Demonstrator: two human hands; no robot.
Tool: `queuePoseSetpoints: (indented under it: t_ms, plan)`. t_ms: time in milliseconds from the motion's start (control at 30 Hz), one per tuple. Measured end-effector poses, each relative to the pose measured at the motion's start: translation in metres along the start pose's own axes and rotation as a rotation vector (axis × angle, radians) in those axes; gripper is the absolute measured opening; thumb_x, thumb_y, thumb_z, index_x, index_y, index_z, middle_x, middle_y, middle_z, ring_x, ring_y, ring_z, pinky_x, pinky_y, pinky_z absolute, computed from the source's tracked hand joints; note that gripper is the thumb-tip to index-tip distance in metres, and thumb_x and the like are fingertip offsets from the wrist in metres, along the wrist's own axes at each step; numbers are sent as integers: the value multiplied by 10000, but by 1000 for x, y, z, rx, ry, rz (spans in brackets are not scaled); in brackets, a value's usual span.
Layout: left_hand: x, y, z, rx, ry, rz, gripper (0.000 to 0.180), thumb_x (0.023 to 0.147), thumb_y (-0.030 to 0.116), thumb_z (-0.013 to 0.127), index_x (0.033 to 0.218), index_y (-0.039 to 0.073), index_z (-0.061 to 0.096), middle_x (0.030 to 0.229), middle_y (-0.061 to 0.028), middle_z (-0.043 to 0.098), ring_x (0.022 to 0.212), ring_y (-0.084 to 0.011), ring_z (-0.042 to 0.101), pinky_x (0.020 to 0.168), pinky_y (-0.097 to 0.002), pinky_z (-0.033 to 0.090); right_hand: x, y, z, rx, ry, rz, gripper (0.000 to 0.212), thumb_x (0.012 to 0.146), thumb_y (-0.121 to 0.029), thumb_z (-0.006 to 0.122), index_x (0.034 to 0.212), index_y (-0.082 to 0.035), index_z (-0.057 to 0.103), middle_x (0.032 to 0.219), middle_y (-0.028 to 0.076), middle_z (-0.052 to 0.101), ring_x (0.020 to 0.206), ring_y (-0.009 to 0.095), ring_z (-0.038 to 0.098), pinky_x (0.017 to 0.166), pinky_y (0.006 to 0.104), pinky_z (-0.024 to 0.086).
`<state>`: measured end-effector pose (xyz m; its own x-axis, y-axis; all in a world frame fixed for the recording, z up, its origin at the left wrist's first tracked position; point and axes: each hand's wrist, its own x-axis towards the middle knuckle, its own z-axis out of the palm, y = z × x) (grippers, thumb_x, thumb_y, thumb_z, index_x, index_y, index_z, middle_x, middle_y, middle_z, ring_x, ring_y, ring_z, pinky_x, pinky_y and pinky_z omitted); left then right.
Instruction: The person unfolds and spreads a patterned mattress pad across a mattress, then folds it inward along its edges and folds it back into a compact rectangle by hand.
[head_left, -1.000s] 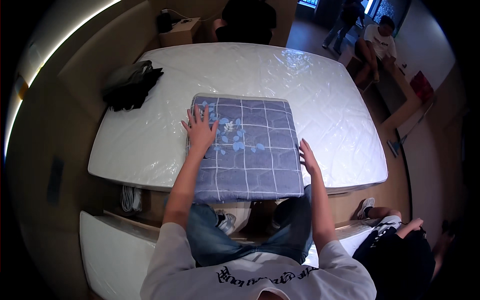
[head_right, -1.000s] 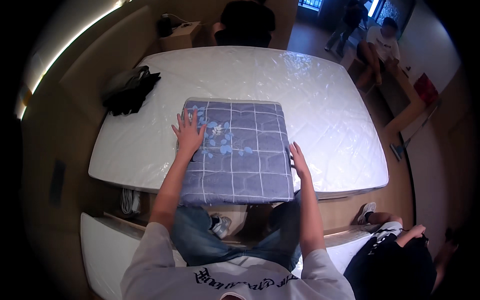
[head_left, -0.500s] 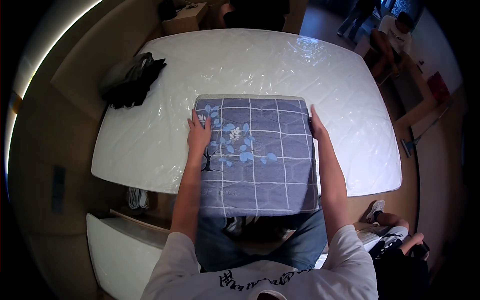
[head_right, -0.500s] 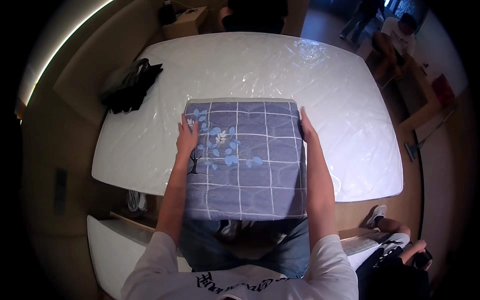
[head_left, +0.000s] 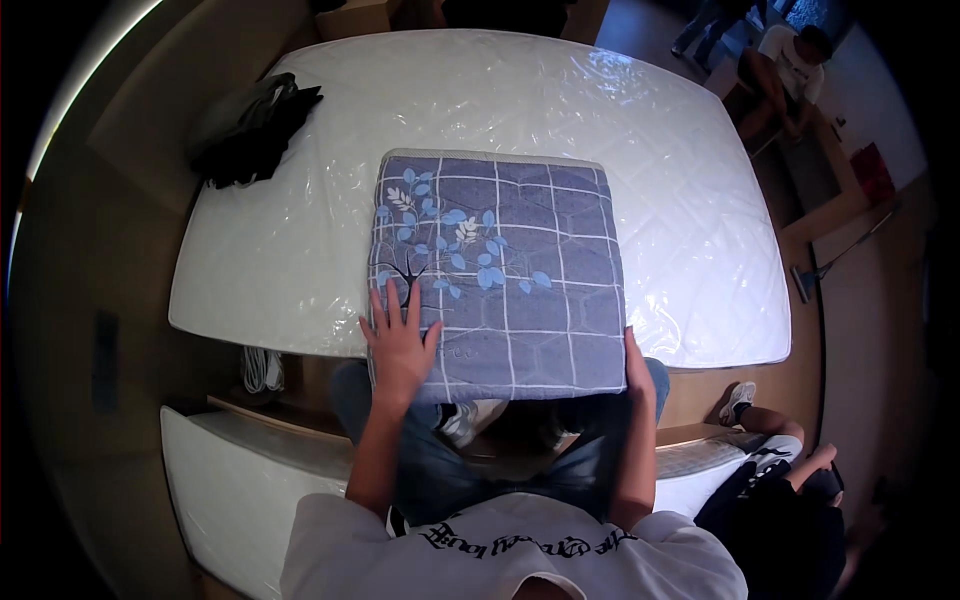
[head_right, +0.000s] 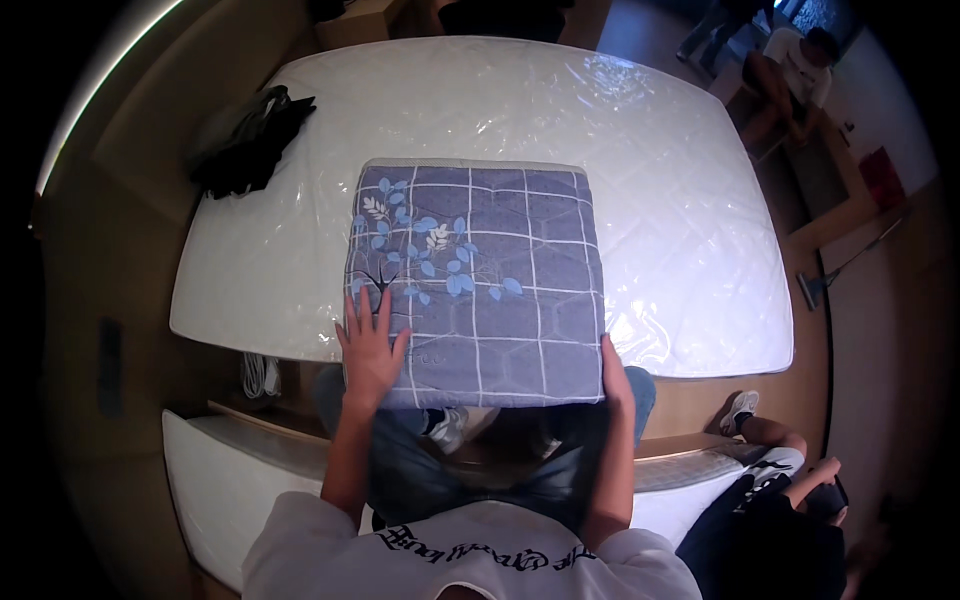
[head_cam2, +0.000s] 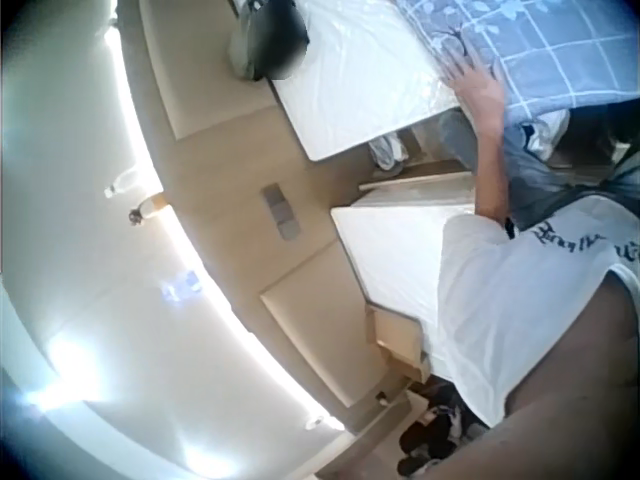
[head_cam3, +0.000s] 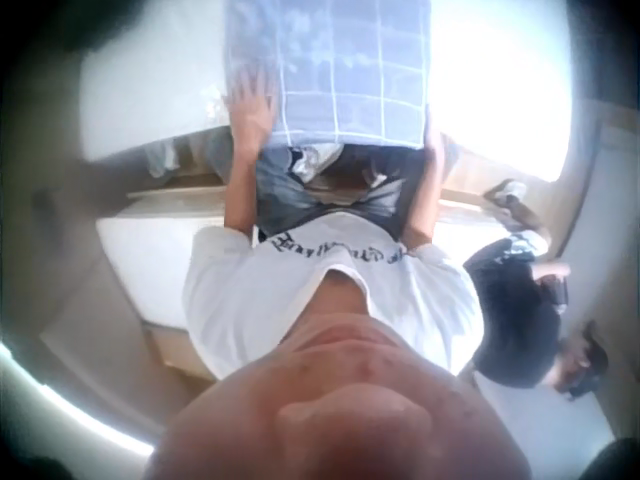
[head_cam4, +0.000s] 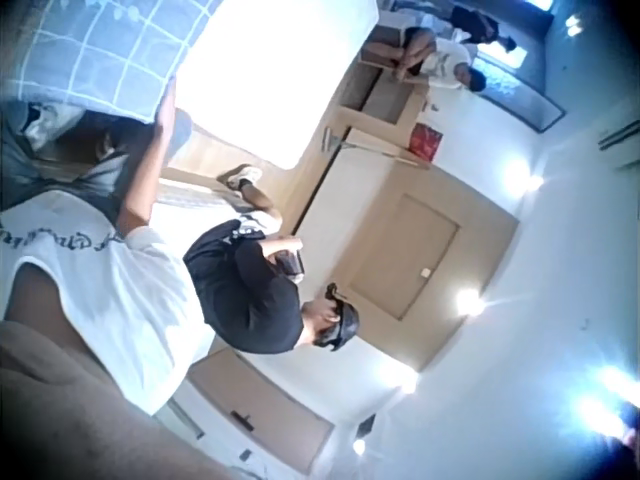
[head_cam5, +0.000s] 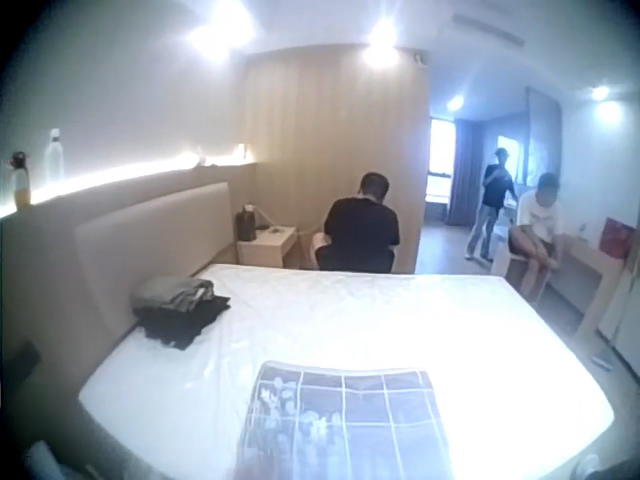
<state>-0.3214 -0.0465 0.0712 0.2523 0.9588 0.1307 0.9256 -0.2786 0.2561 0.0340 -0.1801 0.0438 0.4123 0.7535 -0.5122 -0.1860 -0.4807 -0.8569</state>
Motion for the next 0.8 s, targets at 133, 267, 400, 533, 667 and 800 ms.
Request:
queuePoseSetpoints:
  t_ms: [133,267,400,533,667,800]
  plan:
    - [-22,-18,10,-70,23,-15,669,808,365,542,1368,150,247,1424,-141,173,1288,-395,166,972,-579,224,-23,-2,8,89,-68,-113,565,938,-385,307,1331,19,275,1337,135,345,1222,213,331,1013,291,246]
    - [-26,-31,23,-253,95,-69,672,812,346,544,1369,131,235,1423,-135,182,1267,-413,206,977,-523,266,-32,-3,13,17,-70,-233,551,933,-351,345,1343,5,255,1352,128,326,1237,206,310,1019,289,233]
    - [-24,-43,36,-432,145,-145,742,760,352,621,1340,65,259,1386,-203,215,1218,-390,303,970,-436,317,-21,16,11,-78,-22,-242,554,923,-320,384,1358,-14,231,1378,113,295,1261,195,278,1029,286,210]
    - [-25,-81,47,-1195,-217,-324,717,695,296,715,1239,-29,378,1209,-219,465,1086,-270,489,912,-343,393,-17,26,11,-33,-48,-327,629,883,-274,488,1367,-4,192,1365,143,303,1238,207,311,1008,285,243]
    - [-9,-86,32,-1217,-159,-258,617,694,251,721,1156,-60,457,1037,-154,588,940,-217,569,842,-322,441,-2,26,18,-54,-62,-380,641,861,-275,523,1359,-6,223,1337,145,349,1212,206,348,996,288,262]
    - [38,-129,19,-1232,-146,-284,586,666,273,736,1088,-66,513,977,-159,613,865,-233,602,795,-334,468,6,-3,64,-68,-26,-378,652,833,-295,567,1336,4,280,1273,155,429,1156,209,410,965,289,302]
